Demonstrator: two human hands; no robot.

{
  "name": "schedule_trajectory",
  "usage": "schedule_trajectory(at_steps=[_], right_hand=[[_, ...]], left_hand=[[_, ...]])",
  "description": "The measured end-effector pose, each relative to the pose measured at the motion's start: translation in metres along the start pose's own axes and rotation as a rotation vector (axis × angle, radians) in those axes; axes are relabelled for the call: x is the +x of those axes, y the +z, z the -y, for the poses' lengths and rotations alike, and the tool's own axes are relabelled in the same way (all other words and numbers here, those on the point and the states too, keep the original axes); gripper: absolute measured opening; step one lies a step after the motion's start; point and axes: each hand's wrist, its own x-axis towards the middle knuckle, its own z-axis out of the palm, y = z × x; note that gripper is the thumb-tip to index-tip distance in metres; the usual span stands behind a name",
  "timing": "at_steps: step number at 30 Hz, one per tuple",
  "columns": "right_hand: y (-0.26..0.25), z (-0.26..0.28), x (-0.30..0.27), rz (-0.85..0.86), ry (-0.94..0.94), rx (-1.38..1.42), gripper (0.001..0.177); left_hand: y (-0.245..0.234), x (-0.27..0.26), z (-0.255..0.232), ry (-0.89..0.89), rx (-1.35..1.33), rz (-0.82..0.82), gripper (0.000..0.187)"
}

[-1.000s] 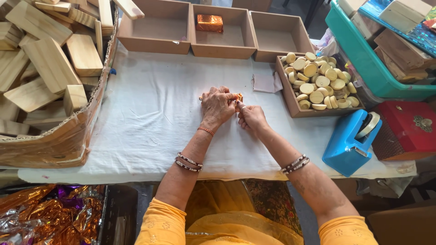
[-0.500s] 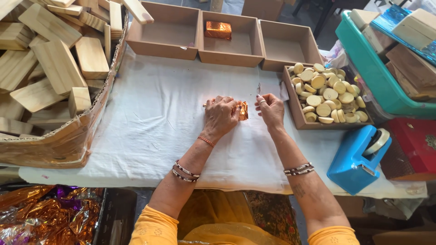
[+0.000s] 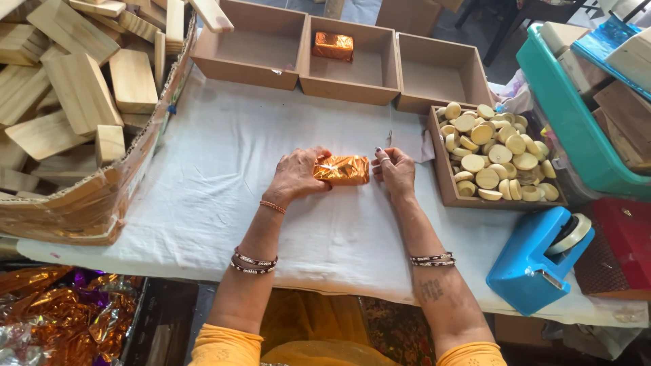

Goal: The person wipes rectangular wooden blocks one at a time using a white cloth before placing them into a cardboard box.

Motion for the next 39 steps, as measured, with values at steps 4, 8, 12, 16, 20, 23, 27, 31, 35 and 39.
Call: schedule_trajectory(at_steps=[4, 8, 12, 16, 20, 23, 27, 31, 35, 39], right_hand=[[0.007, 0.025, -0.023, -0.118, -0.185, -0.285, 0.013], [0.010, 0.040, -0.037, -0.172, -0.522, -0.525, 0.030], [0.013, 0.051, -0.050, -0.077, -0.772, -0.678, 0.046], [0.015, 0.051, -0.053, 0.055, -0.842, -0.707, 0.053], [0.016, 0.050, -0.053, 0.131, -0.874, -0.740, 0.057], [0.019, 0.053, -0.054, 0.141, -0.866, -0.751, 0.057], [0.018, 0.053, -0.054, 0.125, -0.854, -0.770, 0.057], [0.016, 0.051, -0.051, 0.093, -0.840, -0.757, 0.054], [0.017, 0.051, -0.051, 0.080, -0.840, -0.727, 0.049], [0.018, 0.052, -0.053, 0.113, -0.892, -0.701, 0.045]], left_hand=[[0.013, -0.003, -0.019, -0.029, 0.035, -0.142, 0.067], [0.027, 0.001, -0.018, 0.011, -0.013, -0.216, 0.077], [0.027, 0.003, -0.004, 0.120, -0.129, -0.185, 0.093], [0.002, 0.002, 0.005, 0.080, -0.205, -0.060, 0.097], [0.002, 0.003, 0.007, -0.017, -0.096, -0.077, 0.072], [0.014, 0.002, 0.001, 0.011, -0.128, -0.099, 0.066], [0.013, -0.002, -0.017, 0.100, -0.158, -0.089, 0.083], [0.009, 0.004, -0.001, 0.152, -0.278, -0.043, 0.078], [0.012, 0.008, 0.013, 0.074, -0.250, -0.071, 0.047], [0.002, 0.000, -0.008, 0.075, -0.138, -0.196, 0.021]])
